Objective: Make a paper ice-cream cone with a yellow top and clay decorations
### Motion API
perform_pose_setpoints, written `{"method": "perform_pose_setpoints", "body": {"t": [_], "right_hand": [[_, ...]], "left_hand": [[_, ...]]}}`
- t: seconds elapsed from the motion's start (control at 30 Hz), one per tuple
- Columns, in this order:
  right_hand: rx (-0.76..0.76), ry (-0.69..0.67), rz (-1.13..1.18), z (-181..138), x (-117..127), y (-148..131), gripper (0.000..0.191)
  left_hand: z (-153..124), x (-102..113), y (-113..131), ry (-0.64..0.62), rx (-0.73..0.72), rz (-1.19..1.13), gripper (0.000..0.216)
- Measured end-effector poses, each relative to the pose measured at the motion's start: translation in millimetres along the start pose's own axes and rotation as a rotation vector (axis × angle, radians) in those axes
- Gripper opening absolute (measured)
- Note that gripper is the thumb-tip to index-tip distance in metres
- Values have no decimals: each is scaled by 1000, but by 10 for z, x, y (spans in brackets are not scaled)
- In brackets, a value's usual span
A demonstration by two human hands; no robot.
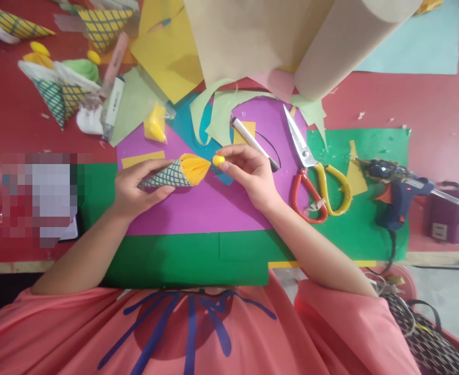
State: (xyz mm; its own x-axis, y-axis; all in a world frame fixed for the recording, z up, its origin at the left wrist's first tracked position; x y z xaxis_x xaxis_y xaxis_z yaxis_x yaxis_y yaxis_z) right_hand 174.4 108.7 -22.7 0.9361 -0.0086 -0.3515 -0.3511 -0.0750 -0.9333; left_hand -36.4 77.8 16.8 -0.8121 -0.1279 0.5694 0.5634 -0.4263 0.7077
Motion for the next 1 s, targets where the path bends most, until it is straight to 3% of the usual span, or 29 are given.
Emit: {"method": "perform_pose_setpoints", "body": {"t": [0.57, 0.77, 1.0], "right_hand": [[-1, 12, -55, -17, 10, 7, 16], [17, -2, -24, -20, -10, -14, 13], [16, 13, -47, -17, 0, -8, 13]], "left_hand": [[2, -9, -4, -11, 7, 59, 42], [12, 23, 70, 20, -58, -4, 39], [-11, -24, 0, -33, 4, 42, 42]]}}
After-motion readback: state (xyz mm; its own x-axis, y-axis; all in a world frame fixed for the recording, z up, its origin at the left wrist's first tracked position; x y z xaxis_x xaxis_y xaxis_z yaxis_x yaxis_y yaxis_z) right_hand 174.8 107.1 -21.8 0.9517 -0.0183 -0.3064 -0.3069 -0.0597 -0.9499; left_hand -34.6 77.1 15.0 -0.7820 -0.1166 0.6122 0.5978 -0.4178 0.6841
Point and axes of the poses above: each hand's wrist, its own z-axis towards the middle knuckle, its own x-axis out of the back of the hand, y = z × x, the point moved 9 cm from there along z, towards the middle knuckle, and after that the axes turned 11 degrees about y, right-handed, at the moved point
